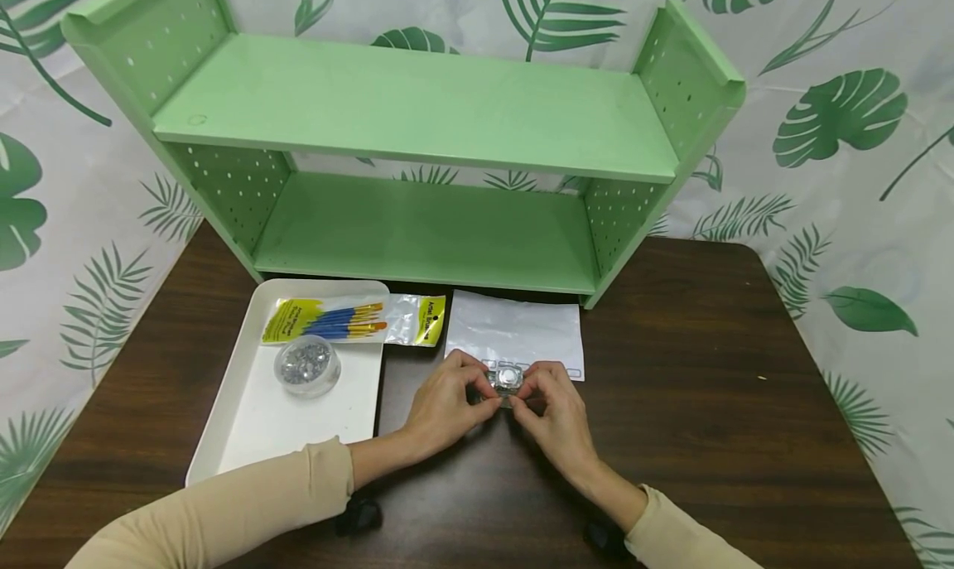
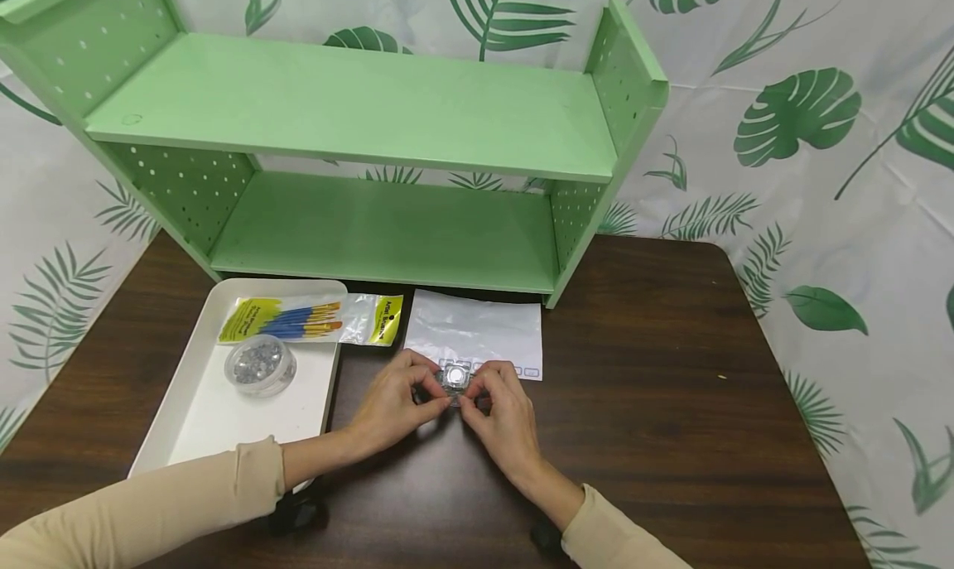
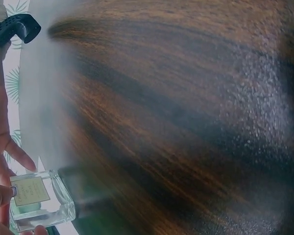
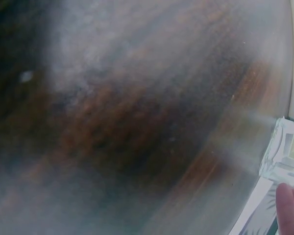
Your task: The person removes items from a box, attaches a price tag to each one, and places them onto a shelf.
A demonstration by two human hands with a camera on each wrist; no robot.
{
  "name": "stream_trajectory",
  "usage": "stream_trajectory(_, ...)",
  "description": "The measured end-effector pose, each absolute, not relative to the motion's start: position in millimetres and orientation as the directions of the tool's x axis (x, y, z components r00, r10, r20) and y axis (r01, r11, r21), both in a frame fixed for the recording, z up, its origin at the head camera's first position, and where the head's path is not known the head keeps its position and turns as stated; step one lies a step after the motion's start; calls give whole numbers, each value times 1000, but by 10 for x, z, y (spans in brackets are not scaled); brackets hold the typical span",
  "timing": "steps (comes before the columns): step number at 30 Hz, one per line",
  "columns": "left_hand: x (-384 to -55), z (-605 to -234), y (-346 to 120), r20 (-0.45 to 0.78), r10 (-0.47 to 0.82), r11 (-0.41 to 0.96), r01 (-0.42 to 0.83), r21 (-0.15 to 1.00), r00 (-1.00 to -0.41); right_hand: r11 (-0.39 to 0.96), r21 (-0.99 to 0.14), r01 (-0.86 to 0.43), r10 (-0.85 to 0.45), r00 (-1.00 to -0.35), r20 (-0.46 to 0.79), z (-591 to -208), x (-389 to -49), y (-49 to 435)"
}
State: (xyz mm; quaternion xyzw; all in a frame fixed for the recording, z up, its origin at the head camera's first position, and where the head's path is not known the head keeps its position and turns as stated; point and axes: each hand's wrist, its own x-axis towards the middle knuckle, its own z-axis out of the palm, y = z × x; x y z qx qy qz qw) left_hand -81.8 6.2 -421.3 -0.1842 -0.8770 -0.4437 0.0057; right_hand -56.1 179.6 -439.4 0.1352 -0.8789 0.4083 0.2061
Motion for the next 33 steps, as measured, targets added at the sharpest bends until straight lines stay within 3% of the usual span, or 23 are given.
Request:
stream_trajectory(20,-864,-4222,25,240,366,549,417,725,-899,551,-728,-408,-42,-885,464,-4373,-567,1772)
stream_trajectory(33,-914,-4250,3,268,370,548,442,710,-890,559,-705,-436,-52,-867,495,-4042,-490,1654)
